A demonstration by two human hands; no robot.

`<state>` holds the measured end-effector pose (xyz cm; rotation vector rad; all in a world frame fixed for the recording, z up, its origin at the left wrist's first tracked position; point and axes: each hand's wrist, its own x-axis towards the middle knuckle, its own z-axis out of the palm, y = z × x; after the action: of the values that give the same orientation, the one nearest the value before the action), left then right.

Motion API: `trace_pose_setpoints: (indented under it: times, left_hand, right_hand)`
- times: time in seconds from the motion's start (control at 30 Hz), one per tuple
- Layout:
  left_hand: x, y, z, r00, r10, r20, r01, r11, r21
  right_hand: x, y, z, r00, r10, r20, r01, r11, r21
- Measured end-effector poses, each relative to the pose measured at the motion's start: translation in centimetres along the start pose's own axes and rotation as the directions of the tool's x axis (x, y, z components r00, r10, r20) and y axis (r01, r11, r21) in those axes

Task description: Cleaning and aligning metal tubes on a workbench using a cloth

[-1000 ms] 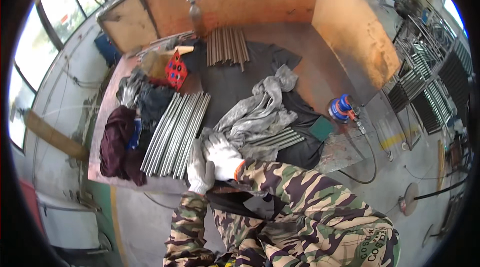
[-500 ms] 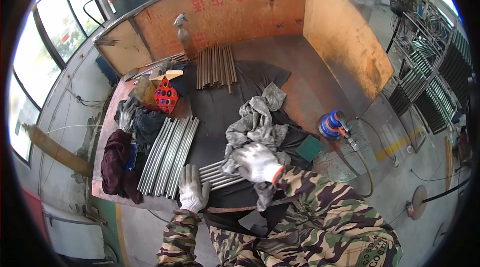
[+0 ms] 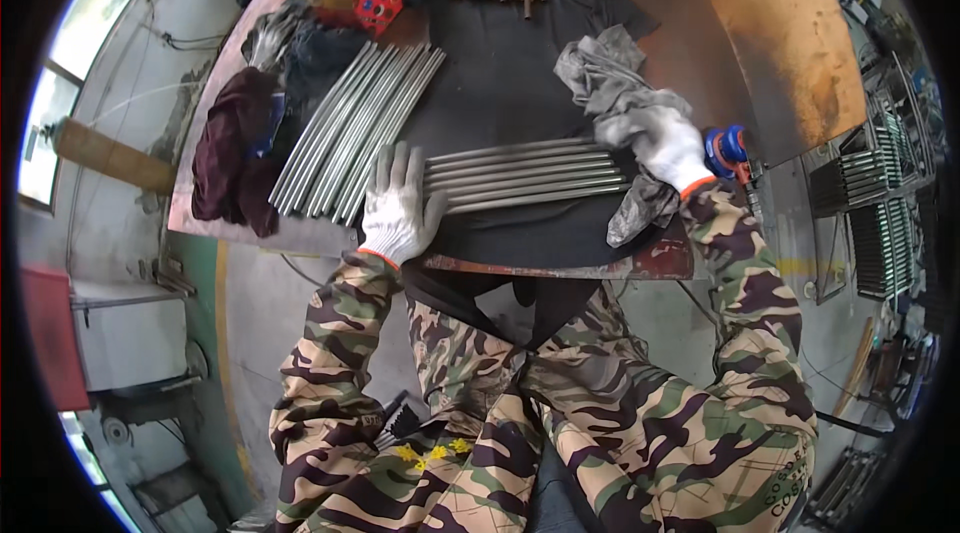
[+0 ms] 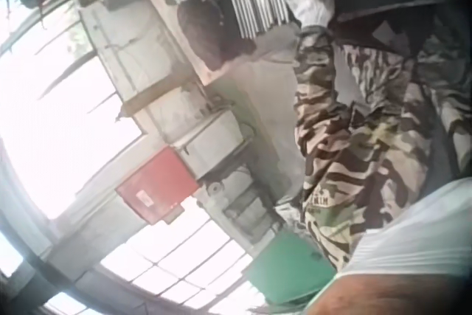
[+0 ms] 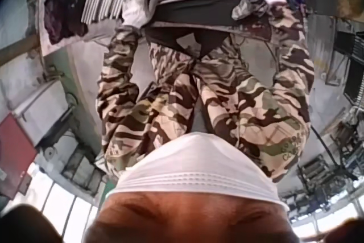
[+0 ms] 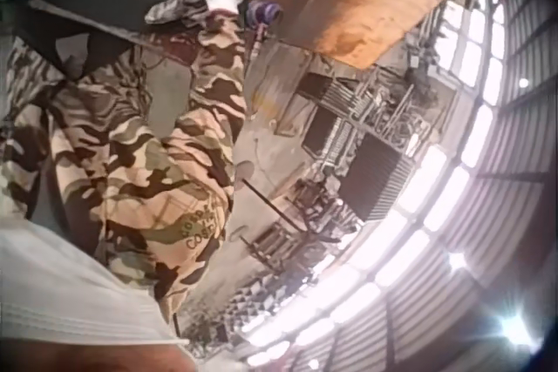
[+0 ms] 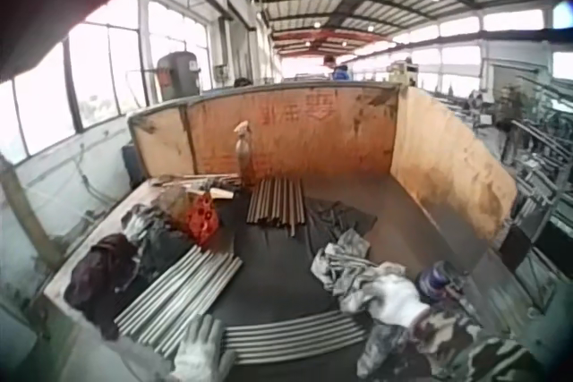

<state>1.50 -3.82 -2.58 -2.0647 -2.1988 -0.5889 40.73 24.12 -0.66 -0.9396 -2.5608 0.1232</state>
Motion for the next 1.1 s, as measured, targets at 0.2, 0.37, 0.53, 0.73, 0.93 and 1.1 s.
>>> trace_pose_setpoints:
  times: [0.2, 0.37, 0.53, 0.73, 0.93, 1.1]
  left_hand:
    - [0.5, -0.2, 1.2, 0.999, 0.032, -0.037, -0.035, 0.996, -0.082]
    - [0.5, -1.0, 2.2, 0.987, 0.026, -0.156, -0.036, 0.997, -0.063]
    - [0.6, -0.8, 2.2, 0.981, 0.011, -0.192, -0.032, 0.993, -0.110]
    - [-0.3, -2.1, 1.9, 0.987, -0.003, -0.162, -0.054, 0.936, -0.347]
    - [-1.5, -3.1, 1.2, 0.995, 0.049, -0.088, -0.060, 0.990, -0.127]
    - [1.2, -0.6, 2.0, 0.997, 0.042, -0.060, -0.050, 0.991, -0.121]
  right_hand:
    - [-0.7, -1.5, -3.9, 0.961, 0.202, -0.191, -0.082, 0.863, 0.499]
    - [1.0, -7.7, -5.9, 0.973, 0.157, -0.167, -0.027, 0.802, 0.597]
    - [4.1, -19.2, -0.5, 0.974, -0.125, 0.191, 0.035, 0.909, 0.416]
    - [2.9, -30.0, 11.2, 0.865, -0.305, 0.398, 0.398, 0.900, -0.176]
    - [2.8, -24.9, 10.0, 0.914, -0.406, 0.003, 0.399, 0.900, 0.176]
    - [0.7, -14.9, 3.0, 0.944, -0.265, 0.195, 0.239, 0.960, 0.143]
